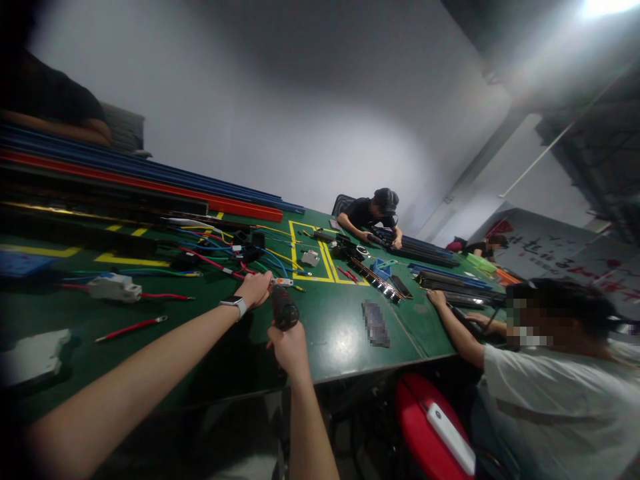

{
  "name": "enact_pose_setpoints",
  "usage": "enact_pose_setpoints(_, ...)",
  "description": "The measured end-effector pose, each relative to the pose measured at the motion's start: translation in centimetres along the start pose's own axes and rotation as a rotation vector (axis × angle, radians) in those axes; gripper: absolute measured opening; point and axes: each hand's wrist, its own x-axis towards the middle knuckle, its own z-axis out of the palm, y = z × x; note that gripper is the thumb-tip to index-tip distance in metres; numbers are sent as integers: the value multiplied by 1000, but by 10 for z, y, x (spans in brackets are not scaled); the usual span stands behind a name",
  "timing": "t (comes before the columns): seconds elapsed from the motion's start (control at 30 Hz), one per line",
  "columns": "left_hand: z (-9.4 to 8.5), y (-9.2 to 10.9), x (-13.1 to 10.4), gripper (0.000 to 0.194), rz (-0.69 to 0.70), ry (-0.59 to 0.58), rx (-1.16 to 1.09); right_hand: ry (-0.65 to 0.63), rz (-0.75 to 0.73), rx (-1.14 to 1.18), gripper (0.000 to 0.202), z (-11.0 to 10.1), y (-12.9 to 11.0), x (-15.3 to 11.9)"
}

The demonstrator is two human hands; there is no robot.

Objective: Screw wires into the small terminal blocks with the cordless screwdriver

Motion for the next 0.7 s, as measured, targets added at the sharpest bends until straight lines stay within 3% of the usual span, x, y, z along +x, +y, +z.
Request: enact_pose_setpoints(0.7, 0, 1, 0, 31, -5, 11, 11, 4, -26, 21, 16, -2, 4, 1)
